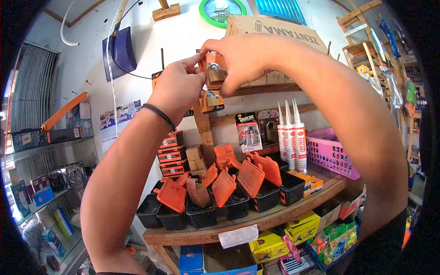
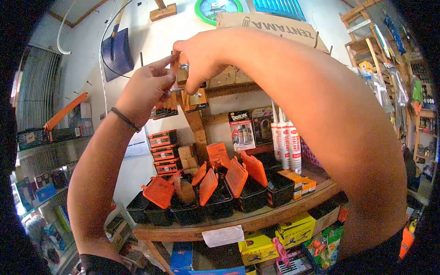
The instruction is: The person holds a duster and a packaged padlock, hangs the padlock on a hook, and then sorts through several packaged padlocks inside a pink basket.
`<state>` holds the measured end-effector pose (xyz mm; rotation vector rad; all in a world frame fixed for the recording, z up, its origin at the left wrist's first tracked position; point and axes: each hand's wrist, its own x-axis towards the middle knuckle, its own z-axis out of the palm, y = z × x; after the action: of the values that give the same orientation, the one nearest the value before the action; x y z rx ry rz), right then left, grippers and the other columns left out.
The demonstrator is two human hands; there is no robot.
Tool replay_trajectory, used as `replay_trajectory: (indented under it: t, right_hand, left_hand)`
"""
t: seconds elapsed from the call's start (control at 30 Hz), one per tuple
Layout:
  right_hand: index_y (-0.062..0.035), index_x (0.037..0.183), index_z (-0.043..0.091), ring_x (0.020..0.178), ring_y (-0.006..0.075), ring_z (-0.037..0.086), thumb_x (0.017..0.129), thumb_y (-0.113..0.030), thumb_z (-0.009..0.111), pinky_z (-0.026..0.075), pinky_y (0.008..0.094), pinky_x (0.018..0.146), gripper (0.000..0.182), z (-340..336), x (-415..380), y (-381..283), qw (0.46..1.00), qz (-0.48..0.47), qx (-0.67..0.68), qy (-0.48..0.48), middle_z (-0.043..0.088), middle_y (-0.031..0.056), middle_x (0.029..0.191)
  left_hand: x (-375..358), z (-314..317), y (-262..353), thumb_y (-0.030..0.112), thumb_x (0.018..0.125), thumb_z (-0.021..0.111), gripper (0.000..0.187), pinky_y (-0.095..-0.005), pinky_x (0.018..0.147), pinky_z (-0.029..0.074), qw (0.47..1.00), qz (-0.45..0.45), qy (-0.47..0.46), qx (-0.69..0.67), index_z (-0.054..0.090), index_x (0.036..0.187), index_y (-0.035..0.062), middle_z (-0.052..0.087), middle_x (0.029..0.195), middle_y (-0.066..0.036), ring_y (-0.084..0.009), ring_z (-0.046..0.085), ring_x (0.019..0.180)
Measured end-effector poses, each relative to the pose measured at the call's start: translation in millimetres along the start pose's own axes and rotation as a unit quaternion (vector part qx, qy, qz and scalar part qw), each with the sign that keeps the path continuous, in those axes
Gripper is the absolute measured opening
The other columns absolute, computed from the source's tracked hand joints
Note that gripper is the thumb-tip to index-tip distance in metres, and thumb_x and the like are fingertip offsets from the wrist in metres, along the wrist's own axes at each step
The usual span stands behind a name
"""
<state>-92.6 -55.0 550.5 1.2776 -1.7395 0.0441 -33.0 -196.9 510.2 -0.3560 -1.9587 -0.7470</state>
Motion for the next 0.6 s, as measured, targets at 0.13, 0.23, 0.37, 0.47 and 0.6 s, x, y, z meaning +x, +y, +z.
replay_trajectory:
  t: [0.13, 0.23, 0.37, 0.47, 0.6]
  right_hand:
    - [-0.0093, 0.114, 0.039, 0.081, 0.0293, 0.056, 0.050, -0.031, 0.070, 0.045, 0.0367, 0.070, 0.075, 4.9, 1.7, -3.9, 1.000, -0.001, -0.013, -0.024, 0.057, 0.0155, 0.087]
    - [-0.0094, 0.114, 0.039, 0.081, 0.0290, 0.056, 0.050, -0.032, 0.070, 0.045, 0.0371, 0.070, 0.074, 8.0, -1.2, -12.0, 0.996, 0.045, -0.041, -0.071, 0.057, 0.0146, 0.088]
    - [-0.0102, 0.116, 0.038, 0.086, 0.0287, 0.056, 0.053, -0.032, 0.070, 0.045, 0.0379, 0.071, 0.075, 20.8, 8.4, -14.0, 0.990, 0.079, -0.061, -0.097, 0.056, 0.0133, 0.095]
    - [-0.0111, 0.118, 0.037, 0.092, 0.0284, 0.054, 0.056, -0.034, 0.069, 0.045, 0.0389, 0.074, 0.074, 41.1, 21.0, -9.7, 0.988, 0.089, -0.101, -0.072, 0.051, 0.0134, 0.106]
    - [-0.0117, 0.124, 0.032, 0.099, 0.0271, 0.052, 0.059, -0.034, 0.068, 0.043, 0.0388, 0.079, 0.078, 66.1, 33.5, -4.8, 0.991, 0.078, -0.104, -0.045, 0.046, 0.0140, 0.114]
  left_hand:
    - [-3.1, 2.4, -11.0, 0.006, 0.079, 0.049, 0.044, -0.0192, 0.052, 0.039, 1.000, -0.025, 0.004, 0.008, 0.040, 0.122, 0.0040, 0.051, 0.076, -0.001, -0.0068, 0.046, 0.058]
    - [-15.2, 7.9, -10.2, 0.008, 0.079, 0.049, 0.045, -0.0210, 0.053, 0.042, 0.997, -0.078, -0.015, -0.024, 0.038, 0.123, 0.0064, 0.052, 0.079, -0.002, -0.0086, 0.048, 0.062]
    - [-33.0, 12.0, -2.0, 0.016, 0.082, 0.049, 0.046, -0.0245, 0.059, 0.046, 0.989, -0.130, -0.064, -0.008, 0.035, 0.125, 0.0096, 0.055, 0.088, -0.004, -0.0119, 0.052, 0.068]
    - [-40.9, 7.0, -2.6, 0.021, 0.083, 0.050, 0.044, -0.0229, 0.059, 0.047, 0.989, -0.102, -0.103, 0.030, 0.037, 0.123, 0.0073, 0.055, 0.091, -0.005, -0.0111, 0.052, 0.069]
    - [-53.1, 0.5, -4.3, 0.027, 0.084, 0.049, 0.037, -0.0197, 0.054, 0.046, 0.990, -0.032, -0.107, 0.084, 0.047, 0.114, 0.0046, 0.057, 0.082, -0.006, -0.0081, 0.053, 0.067]
